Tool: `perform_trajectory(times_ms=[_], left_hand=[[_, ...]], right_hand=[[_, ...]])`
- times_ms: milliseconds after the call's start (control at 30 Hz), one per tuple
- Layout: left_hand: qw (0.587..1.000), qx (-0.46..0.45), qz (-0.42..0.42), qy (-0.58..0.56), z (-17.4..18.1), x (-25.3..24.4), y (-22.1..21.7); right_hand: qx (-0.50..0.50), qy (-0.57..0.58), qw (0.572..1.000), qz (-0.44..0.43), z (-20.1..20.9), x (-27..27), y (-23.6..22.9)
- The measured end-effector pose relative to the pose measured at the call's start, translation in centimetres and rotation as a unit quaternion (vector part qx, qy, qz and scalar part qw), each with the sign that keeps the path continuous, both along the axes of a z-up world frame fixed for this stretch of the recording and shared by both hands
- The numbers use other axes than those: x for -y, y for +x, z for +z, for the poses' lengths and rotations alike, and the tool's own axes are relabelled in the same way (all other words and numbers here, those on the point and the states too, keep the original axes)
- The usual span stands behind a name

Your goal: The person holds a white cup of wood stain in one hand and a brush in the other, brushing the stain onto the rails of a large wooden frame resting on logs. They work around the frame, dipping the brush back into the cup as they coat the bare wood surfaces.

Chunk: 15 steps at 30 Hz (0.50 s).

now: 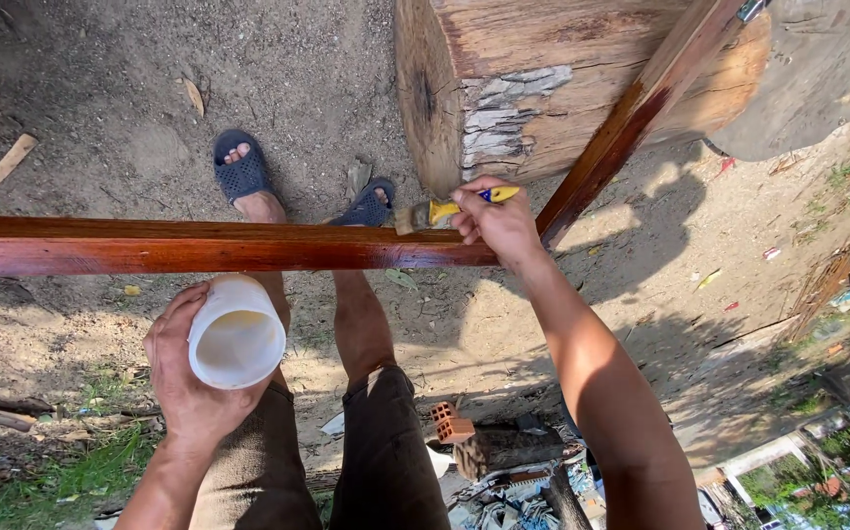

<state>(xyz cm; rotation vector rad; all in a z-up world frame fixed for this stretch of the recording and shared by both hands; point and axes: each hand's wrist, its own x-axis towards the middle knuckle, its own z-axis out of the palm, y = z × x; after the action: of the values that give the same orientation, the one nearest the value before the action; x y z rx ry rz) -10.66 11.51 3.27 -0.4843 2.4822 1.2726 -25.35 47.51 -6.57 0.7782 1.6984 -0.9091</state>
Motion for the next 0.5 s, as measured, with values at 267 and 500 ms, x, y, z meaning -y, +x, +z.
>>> perform_trajectory(times_ms=[267,500], left_hand=[[1.0,0.006,0.005,-0.001,0.0,0.0,-0.7],[0.999,-0.006,0.025,0.036,0.0,-1.2,-1.4]], right_hand=[[0.067,0.271,0.902,0.33,3.0,-8.1,-2.5],[-0.028,0.061,0.879,0.472,0.8,3.1,4.0]])
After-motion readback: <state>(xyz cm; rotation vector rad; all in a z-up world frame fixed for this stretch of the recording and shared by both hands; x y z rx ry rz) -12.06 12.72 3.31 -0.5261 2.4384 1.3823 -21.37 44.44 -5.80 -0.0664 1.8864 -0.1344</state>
